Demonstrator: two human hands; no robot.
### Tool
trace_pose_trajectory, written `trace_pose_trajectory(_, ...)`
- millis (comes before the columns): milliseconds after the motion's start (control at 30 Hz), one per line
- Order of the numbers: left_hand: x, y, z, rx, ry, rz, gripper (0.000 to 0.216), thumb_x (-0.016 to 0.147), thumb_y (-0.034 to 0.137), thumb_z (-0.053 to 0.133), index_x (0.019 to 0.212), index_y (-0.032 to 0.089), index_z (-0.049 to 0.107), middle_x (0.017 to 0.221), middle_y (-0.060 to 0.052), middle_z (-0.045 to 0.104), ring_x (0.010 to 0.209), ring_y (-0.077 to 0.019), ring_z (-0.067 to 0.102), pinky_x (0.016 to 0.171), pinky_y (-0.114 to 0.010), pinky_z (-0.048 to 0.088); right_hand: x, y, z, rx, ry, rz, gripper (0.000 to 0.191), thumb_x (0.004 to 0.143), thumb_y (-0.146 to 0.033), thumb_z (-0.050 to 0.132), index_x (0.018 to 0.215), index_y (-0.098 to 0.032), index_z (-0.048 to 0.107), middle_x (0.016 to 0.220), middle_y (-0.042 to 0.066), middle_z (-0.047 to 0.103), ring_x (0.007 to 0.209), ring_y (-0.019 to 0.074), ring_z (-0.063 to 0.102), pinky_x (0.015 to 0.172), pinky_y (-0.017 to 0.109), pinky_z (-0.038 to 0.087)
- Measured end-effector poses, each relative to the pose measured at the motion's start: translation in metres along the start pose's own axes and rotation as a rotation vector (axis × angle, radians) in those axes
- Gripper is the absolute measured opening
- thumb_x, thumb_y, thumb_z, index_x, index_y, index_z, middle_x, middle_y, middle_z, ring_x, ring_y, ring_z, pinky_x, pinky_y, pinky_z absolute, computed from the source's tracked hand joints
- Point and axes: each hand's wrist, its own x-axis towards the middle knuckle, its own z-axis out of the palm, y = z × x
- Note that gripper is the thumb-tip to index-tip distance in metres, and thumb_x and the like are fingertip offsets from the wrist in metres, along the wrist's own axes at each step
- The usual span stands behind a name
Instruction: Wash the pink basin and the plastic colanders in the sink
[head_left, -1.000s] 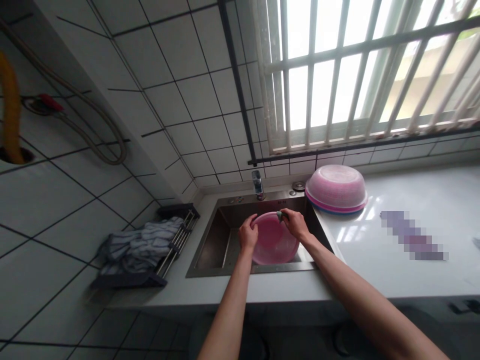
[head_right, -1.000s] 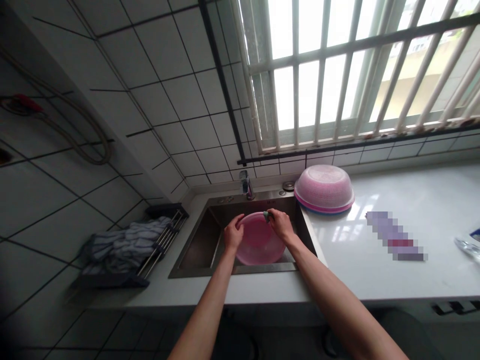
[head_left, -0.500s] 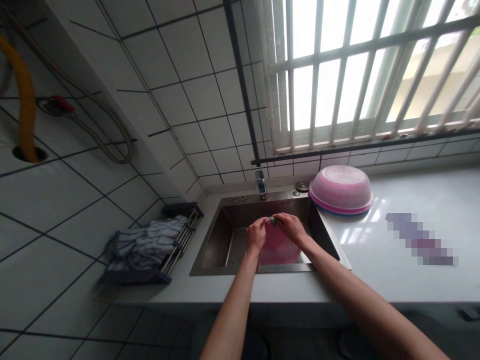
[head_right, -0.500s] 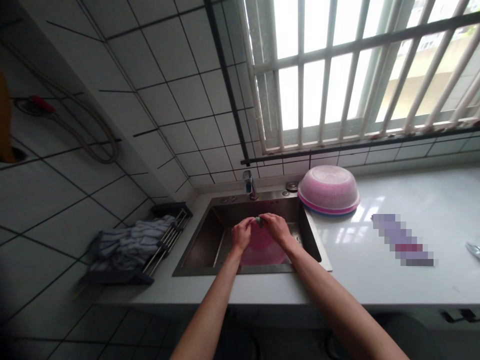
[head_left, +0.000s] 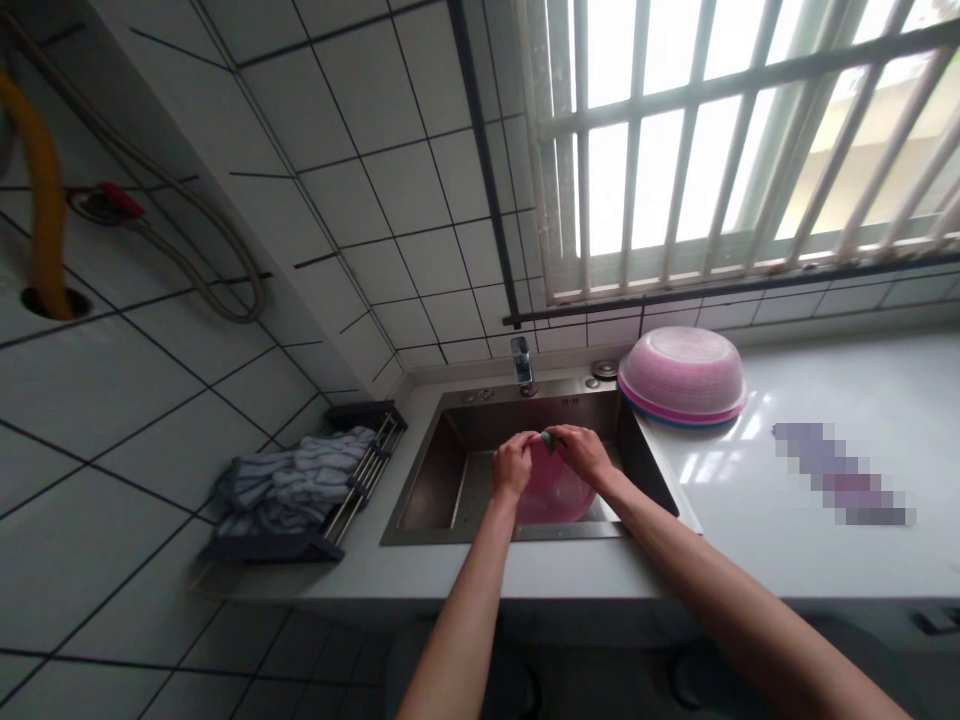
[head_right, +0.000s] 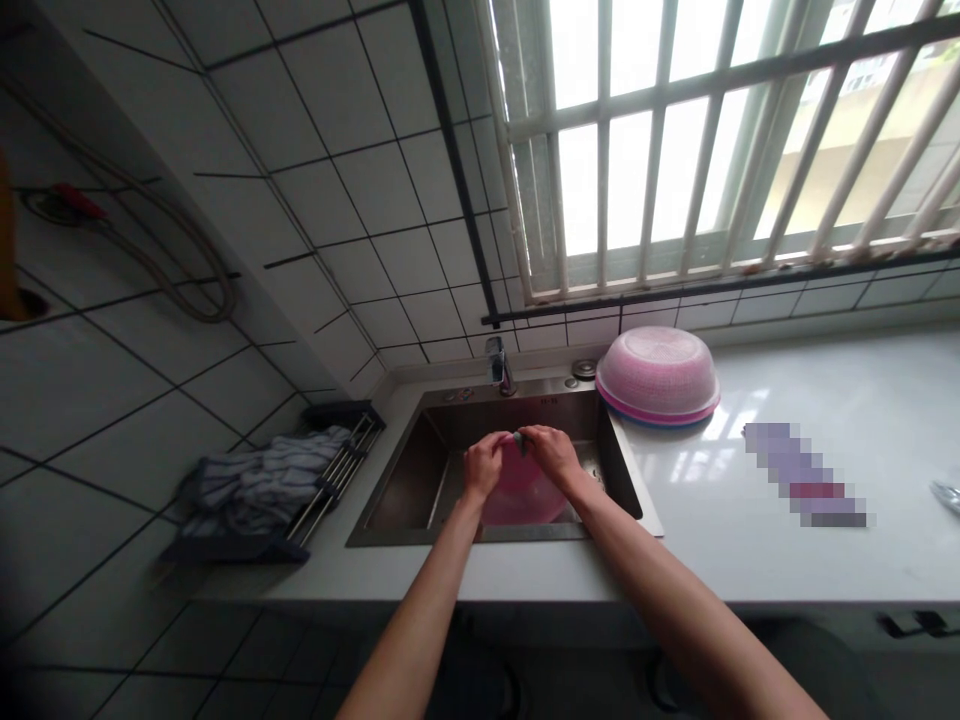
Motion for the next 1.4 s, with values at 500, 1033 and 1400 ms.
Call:
trace_pose_trajectory(500, 0.001, -0.002, -0.002, -0.010, 0.017, -0.053, 0.034, 0.097, 0.010, 0.057, 0.115, 0.028, 0.080, 0.120, -0.003, 0.081, 0.111, -0.0199, 0.076, 0.104, -0.032, 0.057, -0.003, 0.005, -0.006, 0.001, 0.008, 0.060, 0.031, 0.098, -0.019, 0.064, 0.121, -0.030, 0.080, 0.120, 0.003, 0.081, 0.106, 0.0235, 0.078, 0.095, 0.029, 0.056)
trace_pose_trajectory(1033, 0.005, -0.018, -0.001, -0.113, 0.158, -0.113, 0.028, 0.095, 0.010, 0.062, 0.113, 0.024, 0.079, 0.115, -0.005, 0.082, 0.106, -0.0212, 0.078, 0.098, -0.034, 0.060, -0.002, 0.034, -0.010, 0.080, 0.179, 0.198, 0.030, 0.094, -0.020, 0.065, 0.118, -0.029, 0.081, 0.108, 0.003, 0.083, 0.097, 0.0237, 0.079, 0.087, 0.029, 0.057)
trace_pose_trajectory(1400, 0.001, -0.005, 0.005, -0.084, 0.045, 0.064, 0.023, 0.098, 0.014, 0.062, 0.109, 0.025, 0.080, 0.108, -0.005, 0.082, 0.099, -0.0189, 0.077, 0.095, -0.031, 0.060, -0.001, -0.007, 0.002, -0.057, -0.014, -0.070, 0.030, 0.099, -0.016, 0.062, 0.123, -0.027, 0.076, 0.121, 0.005, 0.080, 0.105, 0.0212, 0.076, 0.093, 0.028, 0.056)
